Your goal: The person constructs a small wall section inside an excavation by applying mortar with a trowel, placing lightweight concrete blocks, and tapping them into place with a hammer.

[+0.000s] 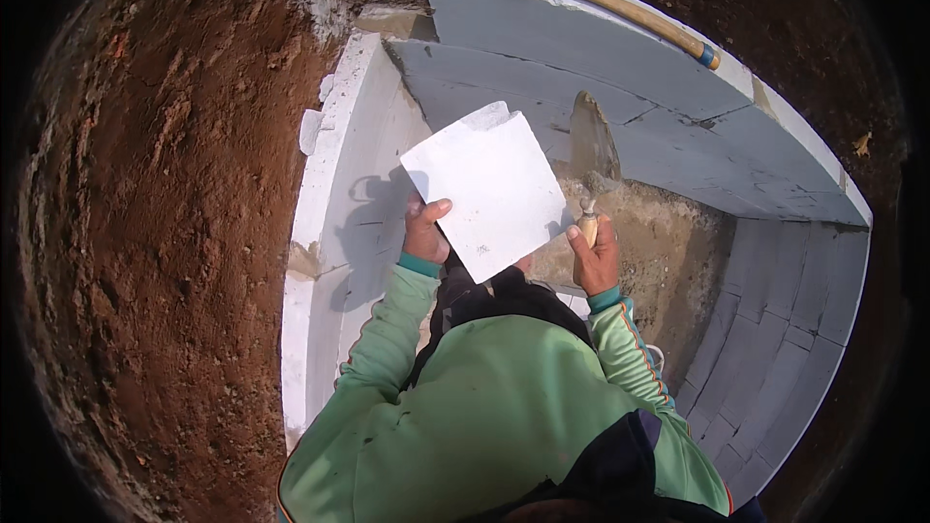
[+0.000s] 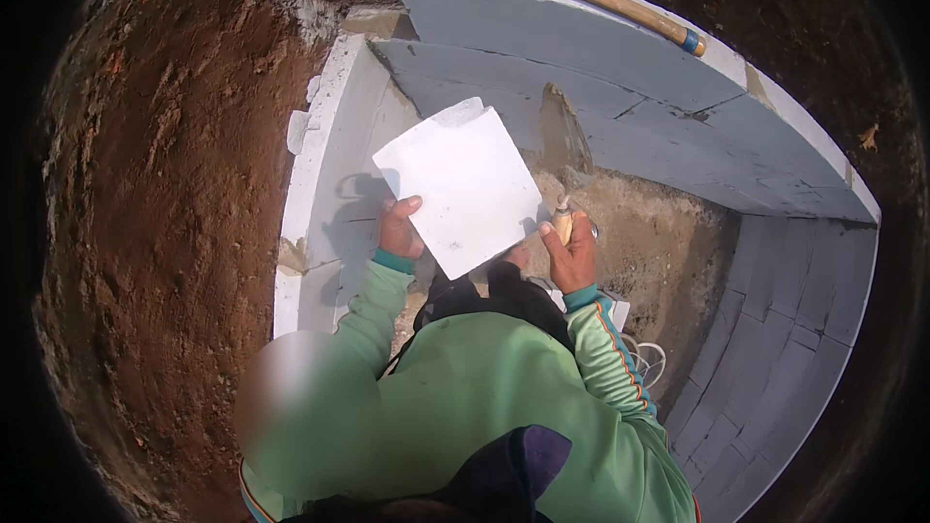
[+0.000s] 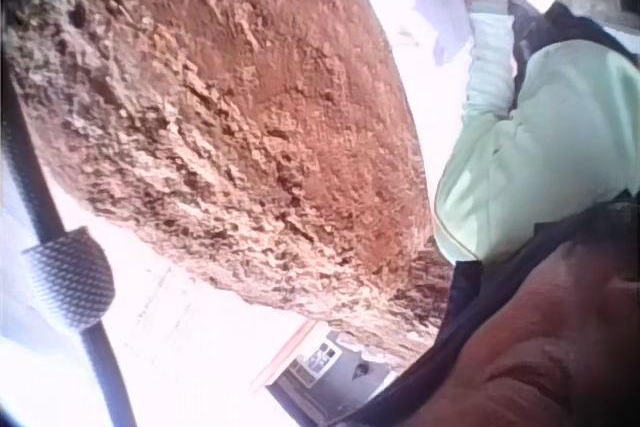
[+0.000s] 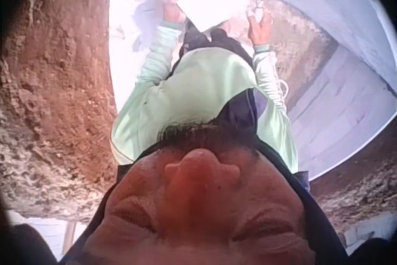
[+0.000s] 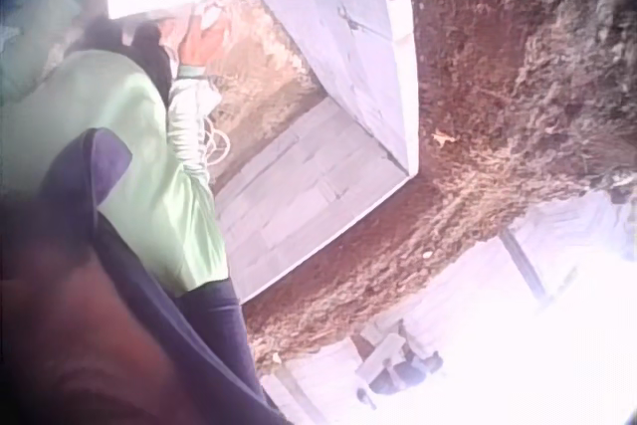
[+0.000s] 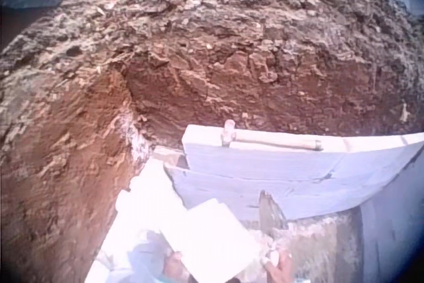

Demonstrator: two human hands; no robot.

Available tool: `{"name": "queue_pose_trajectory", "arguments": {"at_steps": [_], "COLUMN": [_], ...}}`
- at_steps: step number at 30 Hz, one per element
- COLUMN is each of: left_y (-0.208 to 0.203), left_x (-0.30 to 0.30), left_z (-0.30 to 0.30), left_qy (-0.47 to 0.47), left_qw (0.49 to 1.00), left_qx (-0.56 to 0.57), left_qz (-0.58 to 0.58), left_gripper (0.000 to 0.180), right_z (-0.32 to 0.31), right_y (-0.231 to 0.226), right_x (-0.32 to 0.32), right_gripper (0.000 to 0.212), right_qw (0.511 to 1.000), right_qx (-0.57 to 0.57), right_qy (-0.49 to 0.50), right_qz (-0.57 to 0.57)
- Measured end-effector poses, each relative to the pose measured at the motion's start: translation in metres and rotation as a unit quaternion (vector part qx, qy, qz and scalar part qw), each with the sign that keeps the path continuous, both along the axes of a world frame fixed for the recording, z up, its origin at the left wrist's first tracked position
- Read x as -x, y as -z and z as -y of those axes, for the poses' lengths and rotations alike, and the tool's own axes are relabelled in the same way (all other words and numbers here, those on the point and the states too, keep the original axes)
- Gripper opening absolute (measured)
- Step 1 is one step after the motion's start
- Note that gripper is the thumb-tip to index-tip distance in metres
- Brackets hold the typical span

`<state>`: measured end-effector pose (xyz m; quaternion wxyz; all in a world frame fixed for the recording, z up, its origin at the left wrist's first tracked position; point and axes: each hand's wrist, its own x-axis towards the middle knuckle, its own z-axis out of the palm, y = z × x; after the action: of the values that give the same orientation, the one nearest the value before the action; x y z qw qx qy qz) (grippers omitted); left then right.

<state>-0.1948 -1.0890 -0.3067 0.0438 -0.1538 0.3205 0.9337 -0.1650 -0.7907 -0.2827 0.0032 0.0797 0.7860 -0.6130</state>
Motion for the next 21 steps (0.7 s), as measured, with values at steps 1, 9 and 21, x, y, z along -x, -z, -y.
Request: {"name": "queue_pose_trajectory", "arguments": {"at_steps": [1, 9, 21], "left_y": [-0.005, -0.073, -0.091], "left_x": [-0.002, 0.038, 0.17], "left_z": [-0.002, 0.037, 0.119], "left_qy": [-0.034, -0.195, -0.267], "left_qw": [0.999, 0.979, 0.952], "left_qx": [0.006, 0.056, 0.105], "left_qz": [-0.001, 0.031, 0.103], "left_gripper": [0.071, 0.062, 0.059], "right_z": [-0.001, -0.032, -0.072], "right_y": [-0.006, 0.004, 0.103], "right_x": [-0.002, -0.006, -0.076], "right_gripper": [0.041, 0.035, 0.036], "right_qw": [1.0, 0.999, 0.984], "right_qx": [0.003, 0.021, -0.083], "right_qy": [0.008, 0.027, 0.037], "right_qz": [-0.008, 0.018, 0.15]}}
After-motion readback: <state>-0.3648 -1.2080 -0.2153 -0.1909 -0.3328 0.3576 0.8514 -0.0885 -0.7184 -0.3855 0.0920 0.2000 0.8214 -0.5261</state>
